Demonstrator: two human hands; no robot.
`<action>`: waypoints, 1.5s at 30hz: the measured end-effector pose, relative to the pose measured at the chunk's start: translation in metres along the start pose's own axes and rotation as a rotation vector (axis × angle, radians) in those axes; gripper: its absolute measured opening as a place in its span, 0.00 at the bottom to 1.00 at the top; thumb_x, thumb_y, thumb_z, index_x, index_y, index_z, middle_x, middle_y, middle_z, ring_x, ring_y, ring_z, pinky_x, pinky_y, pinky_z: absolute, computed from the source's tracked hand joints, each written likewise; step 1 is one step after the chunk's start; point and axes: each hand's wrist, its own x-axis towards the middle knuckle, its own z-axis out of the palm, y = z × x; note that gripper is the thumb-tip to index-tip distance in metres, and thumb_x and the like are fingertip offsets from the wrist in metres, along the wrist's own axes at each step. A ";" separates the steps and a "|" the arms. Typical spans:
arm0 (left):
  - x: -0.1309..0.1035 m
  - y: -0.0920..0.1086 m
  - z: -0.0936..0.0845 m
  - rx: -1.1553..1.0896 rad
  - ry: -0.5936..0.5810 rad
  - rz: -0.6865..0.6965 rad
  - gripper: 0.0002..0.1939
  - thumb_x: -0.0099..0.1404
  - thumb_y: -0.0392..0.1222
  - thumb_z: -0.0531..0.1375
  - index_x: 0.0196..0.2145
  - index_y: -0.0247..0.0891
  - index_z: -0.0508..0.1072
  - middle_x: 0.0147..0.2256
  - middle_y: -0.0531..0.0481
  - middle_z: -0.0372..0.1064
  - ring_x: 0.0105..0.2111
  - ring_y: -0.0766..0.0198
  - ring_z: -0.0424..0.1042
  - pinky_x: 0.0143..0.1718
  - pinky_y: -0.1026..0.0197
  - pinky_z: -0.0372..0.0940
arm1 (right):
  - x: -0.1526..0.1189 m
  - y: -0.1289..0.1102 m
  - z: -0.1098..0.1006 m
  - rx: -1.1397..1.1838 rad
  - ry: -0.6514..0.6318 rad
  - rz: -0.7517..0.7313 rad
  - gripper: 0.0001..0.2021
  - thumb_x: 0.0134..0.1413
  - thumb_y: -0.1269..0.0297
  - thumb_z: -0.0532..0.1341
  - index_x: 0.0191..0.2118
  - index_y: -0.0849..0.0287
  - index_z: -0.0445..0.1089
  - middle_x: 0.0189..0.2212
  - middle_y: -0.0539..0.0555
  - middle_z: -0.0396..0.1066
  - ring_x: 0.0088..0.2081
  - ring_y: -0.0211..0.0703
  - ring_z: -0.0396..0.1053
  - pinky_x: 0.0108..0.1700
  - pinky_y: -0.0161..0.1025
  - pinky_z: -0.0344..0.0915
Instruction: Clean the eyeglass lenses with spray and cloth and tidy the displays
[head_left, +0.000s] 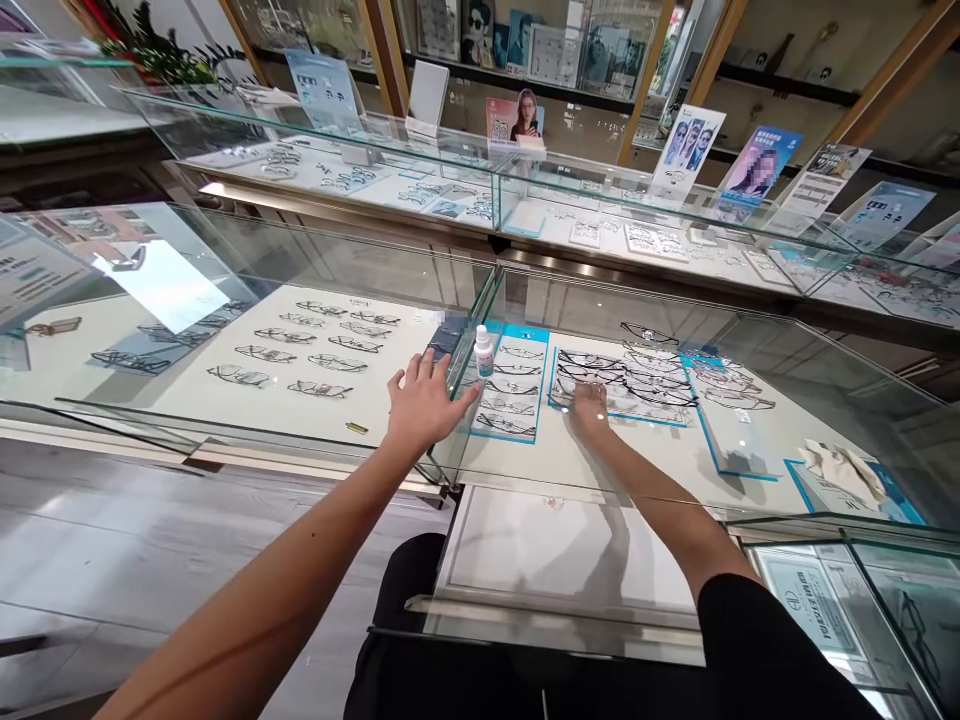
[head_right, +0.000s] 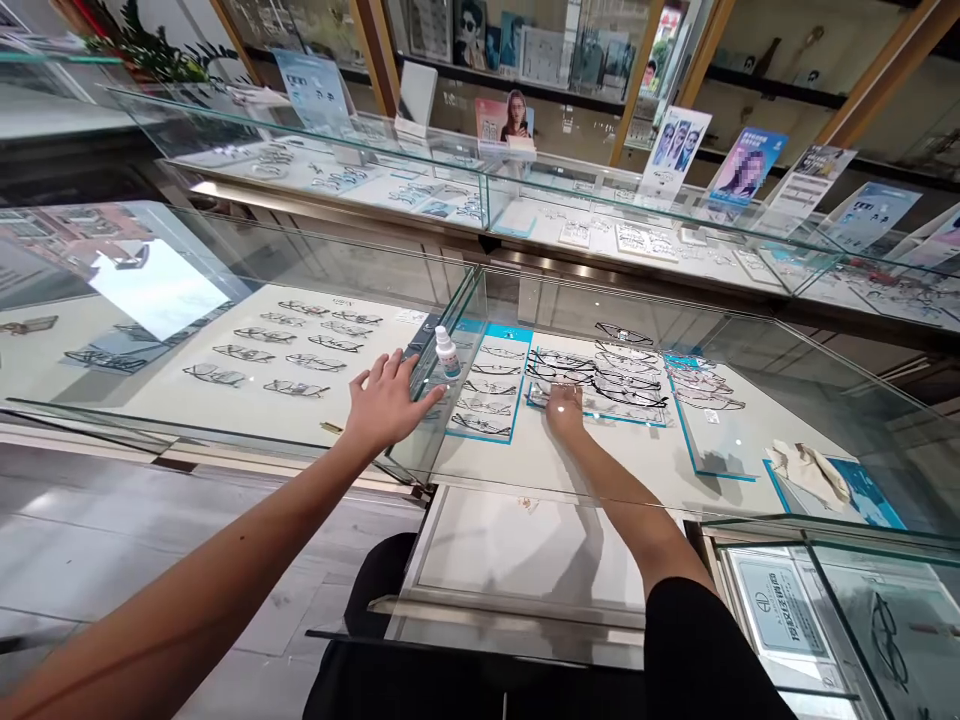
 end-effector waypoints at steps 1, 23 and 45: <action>0.000 0.000 0.000 -0.001 0.003 0.002 0.45 0.72 0.71 0.46 0.73 0.36 0.61 0.76 0.35 0.49 0.77 0.41 0.45 0.72 0.36 0.44 | -0.011 -0.004 0.002 0.007 0.007 0.010 0.22 0.70 0.65 0.63 0.65 0.61 0.67 0.60 0.65 0.72 0.61 0.58 0.69 0.65 0.61 0.65; 0.002 -0.002 0.002 0.009 -0.009 0.024 0.50 0.71 0.74 0.42 0.75 0.34 0.59 0.76 0.33 0.48 0.77 0.40 0.44 0.72 0.35 0.44 | -0.217 -0.078 -0.184 0.504 -0.274 -0.358 0.24 0.58 0.74 0.61 0.59 0.52 0.63 0.44 0.54 0.75 0.52 0.52 0.69 0.57 0.48 0.63; 0.001 -0.005 0.003 0.018 0.029 0.021 0.46 0.72 0.71 0.45 0.73 0.36 0.62 0.76 0.34 0.50 0.76 0.40 0.46 0.71 0.34 0.47 | 0.088 0.001 -0.155 -0.098 0.098 -0.107 0.21 0.60 0.74 0.59 0.58 0.60 0.66 0.44 0.60 0.78 0.52 0.57 0.67 0.59 0.50 0.56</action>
